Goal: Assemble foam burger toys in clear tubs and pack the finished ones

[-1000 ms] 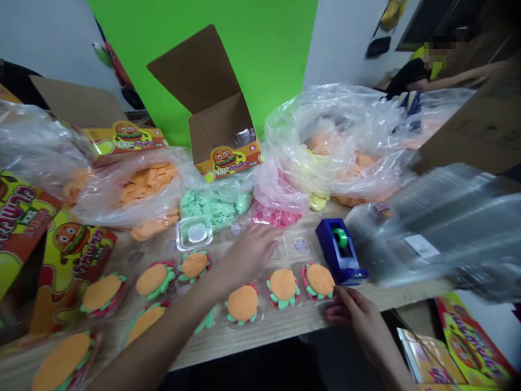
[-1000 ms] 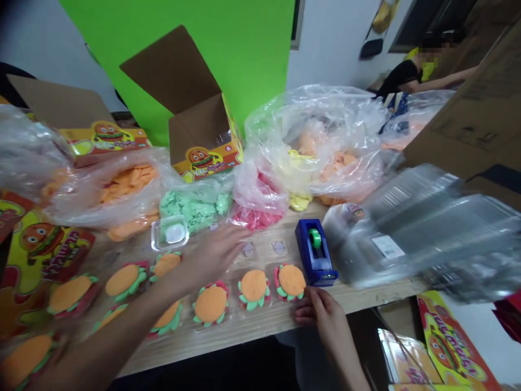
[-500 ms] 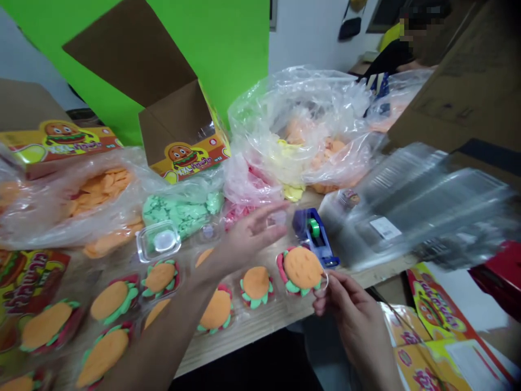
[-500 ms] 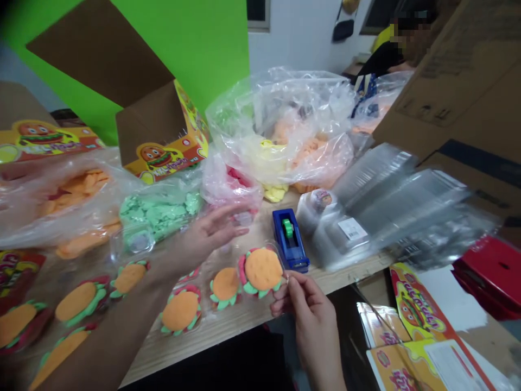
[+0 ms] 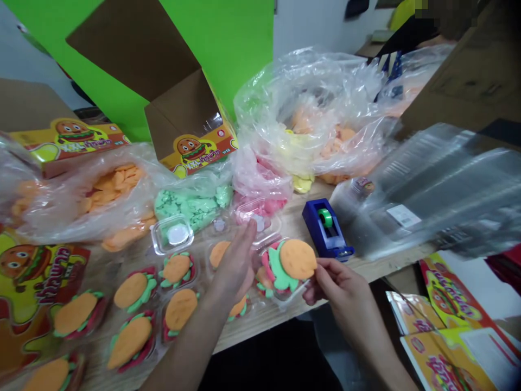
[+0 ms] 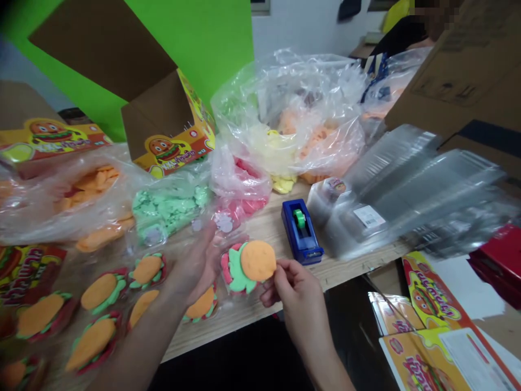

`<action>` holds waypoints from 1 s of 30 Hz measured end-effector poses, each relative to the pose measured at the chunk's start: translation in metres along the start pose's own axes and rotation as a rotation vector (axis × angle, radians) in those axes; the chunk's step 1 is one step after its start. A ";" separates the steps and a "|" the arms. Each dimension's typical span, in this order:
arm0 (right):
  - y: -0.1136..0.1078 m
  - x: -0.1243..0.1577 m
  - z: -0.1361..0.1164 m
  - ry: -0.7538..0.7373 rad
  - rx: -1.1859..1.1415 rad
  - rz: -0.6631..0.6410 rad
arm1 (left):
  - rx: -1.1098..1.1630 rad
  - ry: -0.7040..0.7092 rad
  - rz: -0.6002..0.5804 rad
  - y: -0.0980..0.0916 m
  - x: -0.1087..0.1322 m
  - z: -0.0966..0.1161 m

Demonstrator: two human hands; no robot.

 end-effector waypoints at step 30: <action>0.041 0.002 0.005 0.369 -0.451 -0.455 | 0.244 -0.070 0.092 -0.001 0.000 -0.030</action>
Point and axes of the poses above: each hand's wrist, its own x-axis away from the middle knuckle, its own y-axis out of the palm, z = x × y, the point moved 6 cm from there along -x, towards the middle knuckle, and after that the axes turned 12 degrees about -z, right-handed, at the moved point
